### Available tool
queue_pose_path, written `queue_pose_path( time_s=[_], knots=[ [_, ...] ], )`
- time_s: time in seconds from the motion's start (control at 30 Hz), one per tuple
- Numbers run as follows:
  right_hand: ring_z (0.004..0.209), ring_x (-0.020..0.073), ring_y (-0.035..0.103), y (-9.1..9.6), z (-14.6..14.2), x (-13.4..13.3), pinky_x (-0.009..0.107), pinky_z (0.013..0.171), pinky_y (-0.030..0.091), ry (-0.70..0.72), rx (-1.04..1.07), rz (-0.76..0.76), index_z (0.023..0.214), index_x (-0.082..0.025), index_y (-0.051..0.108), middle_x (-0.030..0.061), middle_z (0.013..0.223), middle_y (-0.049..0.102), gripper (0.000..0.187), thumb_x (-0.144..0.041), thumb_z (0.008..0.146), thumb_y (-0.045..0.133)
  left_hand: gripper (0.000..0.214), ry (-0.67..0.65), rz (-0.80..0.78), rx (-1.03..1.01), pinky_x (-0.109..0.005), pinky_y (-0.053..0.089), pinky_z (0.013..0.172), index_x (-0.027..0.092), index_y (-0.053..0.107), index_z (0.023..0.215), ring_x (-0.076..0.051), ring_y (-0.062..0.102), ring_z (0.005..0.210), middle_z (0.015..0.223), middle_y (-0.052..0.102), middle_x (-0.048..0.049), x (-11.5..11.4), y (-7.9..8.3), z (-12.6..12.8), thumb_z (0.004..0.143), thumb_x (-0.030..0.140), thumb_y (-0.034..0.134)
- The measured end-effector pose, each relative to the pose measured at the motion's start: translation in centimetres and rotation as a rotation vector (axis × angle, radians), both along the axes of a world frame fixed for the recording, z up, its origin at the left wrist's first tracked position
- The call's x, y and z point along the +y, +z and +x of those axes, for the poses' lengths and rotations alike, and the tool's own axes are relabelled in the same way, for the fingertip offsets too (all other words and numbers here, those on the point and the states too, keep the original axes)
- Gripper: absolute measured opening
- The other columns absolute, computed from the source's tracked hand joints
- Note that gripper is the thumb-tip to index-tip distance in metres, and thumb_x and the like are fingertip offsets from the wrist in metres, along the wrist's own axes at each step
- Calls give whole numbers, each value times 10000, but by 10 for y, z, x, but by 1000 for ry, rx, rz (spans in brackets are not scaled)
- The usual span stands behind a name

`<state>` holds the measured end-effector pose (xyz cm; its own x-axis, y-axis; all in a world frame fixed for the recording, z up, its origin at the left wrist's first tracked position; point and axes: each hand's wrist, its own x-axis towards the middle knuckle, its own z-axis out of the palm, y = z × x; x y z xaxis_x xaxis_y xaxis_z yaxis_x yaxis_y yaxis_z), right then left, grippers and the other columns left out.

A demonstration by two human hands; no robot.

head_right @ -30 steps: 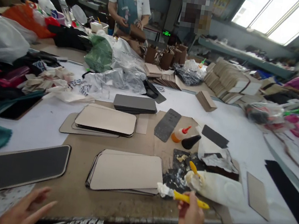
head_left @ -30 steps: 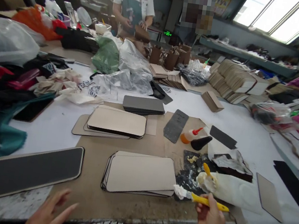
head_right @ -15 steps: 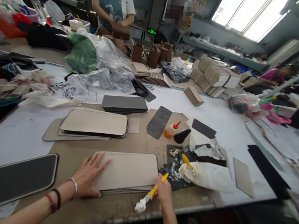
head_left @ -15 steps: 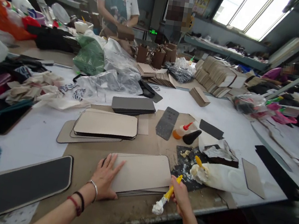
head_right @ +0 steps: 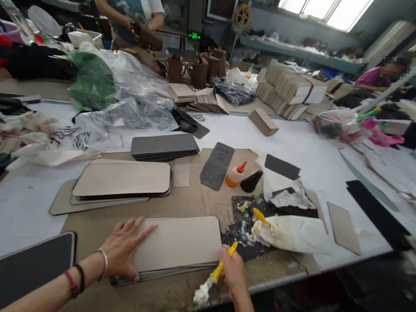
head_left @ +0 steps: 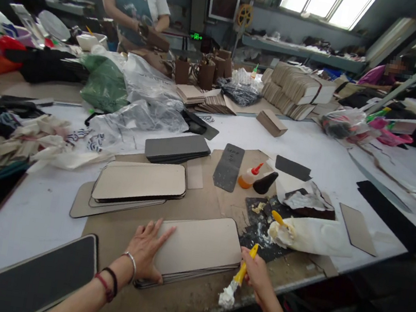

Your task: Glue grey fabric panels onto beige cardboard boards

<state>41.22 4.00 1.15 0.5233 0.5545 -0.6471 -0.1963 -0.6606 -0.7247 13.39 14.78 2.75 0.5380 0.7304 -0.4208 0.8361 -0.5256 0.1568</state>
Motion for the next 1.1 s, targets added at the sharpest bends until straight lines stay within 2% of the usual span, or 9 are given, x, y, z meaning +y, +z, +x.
queue_pose_path(
  time_s=[0.13,0.27,0.37,0.43,0.53,0.67,0.8,0.93,1.1],
  knots=[
    [306,37,336,5,5,-6,138,306,170,-66,-21,16,901,-127,560,-90,441,445,446,-444,588,585,1208,5,0,-28,-540,201,973,277,268,1319,-413,272,1228,1373,292,-204,0,-1,-1,237,443,778],
    [345,30,362,22,5,-10,134,302,224,-193,54,135,860,-136,566,-80,518,473,456,-481,571,637,1221,49,50,-131,-562,196,978,266,294,1310,-418,215,1252,1391,251,-204,-7,-6,-12,214,521,769],
    [435,66,457,37,-12,-2,164,353,369,-212,144,237,824,-137,574,-48,571,518,458,-508,570,661,957,71,186,-293,-542,257,969,224,370,1269,-367,278,1237,1337,355,-186,-23,-13,-32,436,550,711],
    [518,97,519,43,-33,8,197,444,461,-149,171,278,806,-143,576,-22,627,555,445,-520,585,658,654,55,275,-414,-487,330,951,201,446,1203,-301,376,1185,1248,465,-156,-37,-19,-46,629,454,633],
    [608,124,563,42,-74,27,256,583,521,15,156,338,814,-153,570,-1,736,580,422,-530,631,625,381,-10,337,-531,-425,404,911,194,524,1093,-246,454,1114,1147,547,-120,-57,-28,-61,734,318,563],
    [671,150,584,32,-125,50,300,660,523,249,80,392,861,-152,554,20,795,580,403,-524,706,555,302,-60,345,-550,-431,435,884,196,556,1041,-255,462,1112,1145,559,-112,-67,-39,-66,751,281,552],
    [639,150,578,22,-156,59,301,636,513,408,8,420,851,-157,548,26,796,567,374,-513,739,516,223,-32,383,-595,-408,459,855,200,591,981,-237,498,1072,1094,594,-101,-63,-45,-65,768,223,528],
    [617,146,580,19,-152,56,287,629,496,414,-159,404,847,-173,550,36,818,579,374,-528,745,491,193,-23,400,-652,-366,471,828,217,615,940,-209,532,1025,1036,624,-81,-60,-47,-65,779,209,509],
    [596,156,594,24,-103,46,289,645,474,255,-436,305,822,-182,545,35,778,596,382,-548,730,490,210,-20,420,-648,-356,456,839,240,616,961,-197,535,1024,1042,629,-61,-61,-49,-67,785,212,506]
  ],
)
